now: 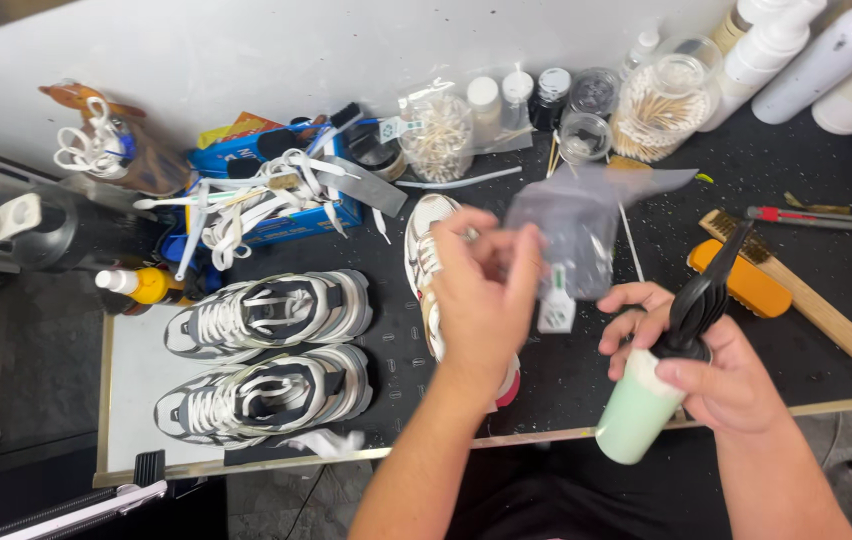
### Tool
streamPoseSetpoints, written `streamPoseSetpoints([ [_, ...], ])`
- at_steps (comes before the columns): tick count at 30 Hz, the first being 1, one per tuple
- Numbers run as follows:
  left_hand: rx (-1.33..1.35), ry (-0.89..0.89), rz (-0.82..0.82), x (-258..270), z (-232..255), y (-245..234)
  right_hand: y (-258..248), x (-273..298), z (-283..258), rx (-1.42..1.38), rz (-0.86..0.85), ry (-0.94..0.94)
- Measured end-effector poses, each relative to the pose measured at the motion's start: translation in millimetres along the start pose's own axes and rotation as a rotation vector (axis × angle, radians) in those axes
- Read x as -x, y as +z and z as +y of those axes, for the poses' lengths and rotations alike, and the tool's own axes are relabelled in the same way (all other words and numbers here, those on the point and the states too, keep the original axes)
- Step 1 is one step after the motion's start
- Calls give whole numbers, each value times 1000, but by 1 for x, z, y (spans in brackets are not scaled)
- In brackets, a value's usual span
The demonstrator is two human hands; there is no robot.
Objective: The person cleans a pair of grey and white sneakers and a single white and pink sneaker on a cluttered workbench. They use a green spray bottle to apply liquid into a small plastic bag, then insert the bag into the shoe's interior to clean the lining. The person also uses a brush and wipes the exterior of the shoes with a cloth.
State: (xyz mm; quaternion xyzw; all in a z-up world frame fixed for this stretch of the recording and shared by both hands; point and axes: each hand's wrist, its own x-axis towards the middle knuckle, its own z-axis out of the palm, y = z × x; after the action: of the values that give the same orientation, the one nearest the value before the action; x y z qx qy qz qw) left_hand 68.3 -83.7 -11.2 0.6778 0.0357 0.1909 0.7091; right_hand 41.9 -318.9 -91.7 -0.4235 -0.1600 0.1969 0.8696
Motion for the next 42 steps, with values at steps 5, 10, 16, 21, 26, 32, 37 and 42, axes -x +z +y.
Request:
streamPoseSetpoints([
  [5,-165,-40,-181,24,-9,-9,17,-5,12,171,142,68],
  [10,-72,49,-353,35,4,-33,18,-15,11,174,244,55],
  [16,127,-214,-397,40,-1,-41,29,-22,11,399,166,8],
  [21,40,-204,-409,37,-21,-47,41,-24,8,413,153,5],
  [26,181,-297,-314,27,-24,-48,41,-16,12,378,208,76],
  [32,391,-359,-294,22,-30,-49,46,-14,19,334,177,112],
  [37,304,-389,-222,16,-41,-48,53,-10,35,501,66,89],
  [42,411,-403,-194,16,-46,-44,60,-4,45,403,73,218],
])
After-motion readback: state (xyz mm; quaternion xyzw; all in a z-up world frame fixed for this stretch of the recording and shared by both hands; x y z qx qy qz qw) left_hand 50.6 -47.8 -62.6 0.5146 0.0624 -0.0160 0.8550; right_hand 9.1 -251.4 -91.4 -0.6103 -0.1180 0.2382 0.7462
